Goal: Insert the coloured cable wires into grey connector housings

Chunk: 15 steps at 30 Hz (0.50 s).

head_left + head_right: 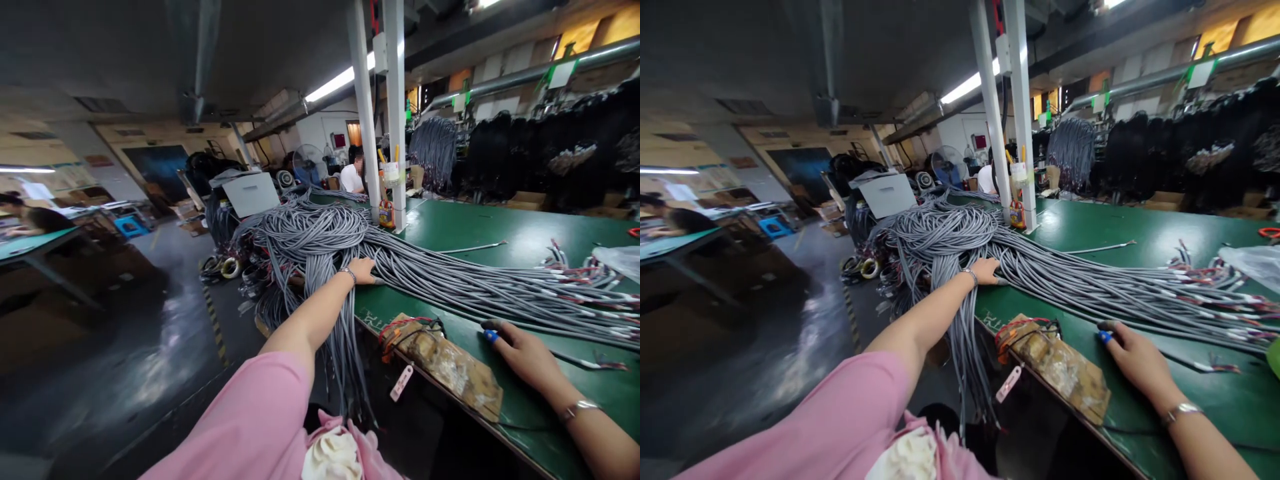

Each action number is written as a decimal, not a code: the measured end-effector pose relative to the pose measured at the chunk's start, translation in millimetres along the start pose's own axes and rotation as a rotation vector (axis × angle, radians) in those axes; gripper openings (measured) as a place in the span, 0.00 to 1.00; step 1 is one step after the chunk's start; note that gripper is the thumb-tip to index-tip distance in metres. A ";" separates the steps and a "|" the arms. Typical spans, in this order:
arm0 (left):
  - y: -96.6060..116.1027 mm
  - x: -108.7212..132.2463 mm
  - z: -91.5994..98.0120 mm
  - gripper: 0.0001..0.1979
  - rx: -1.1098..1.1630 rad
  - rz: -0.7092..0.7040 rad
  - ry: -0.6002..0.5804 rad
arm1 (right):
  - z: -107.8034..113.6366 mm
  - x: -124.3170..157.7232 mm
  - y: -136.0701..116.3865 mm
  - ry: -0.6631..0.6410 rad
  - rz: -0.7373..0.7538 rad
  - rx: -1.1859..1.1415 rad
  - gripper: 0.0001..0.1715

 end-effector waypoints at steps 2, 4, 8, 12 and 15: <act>7.2 4.5 2.2 0.29 0.007 -0.040 0.001 | -1.9 0.2 -3.2 -0.059 0.001 0.007 0.17; 15.4 8.7 4.1 0.28 0.021 -0.080 -0.007 | -0.4 0.9 -6.5 -0.071 -0.006 0.012 0.17; 29.1 14.4 4.1 0.27 0.046 -0.139 -0.040 | 2.1 3.4 -11.2 -0.068 -0.018 0.019 0.16; 36.4 20.3 -0.6 0.27 0.060 -0.145 -0.078 | 0.2 3.6 -10.1 -0.081 0.001 0.021 0.15; 43.3 27.0 -2.6 0.27 0.067 -0.138 -0.089 | -2.8 0.7 -5.2 -0.086 0.015 0.030 0.15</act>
Point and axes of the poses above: each hand's wrist, its own x-axis away from the middle knuckle, its own z-axis out of the back of the hand, y = z × x, the point moved 8 cm from there along -x, towards the middle knuckle, and after that the axes turned 7 degrees about -x, right-handed, at the moved point
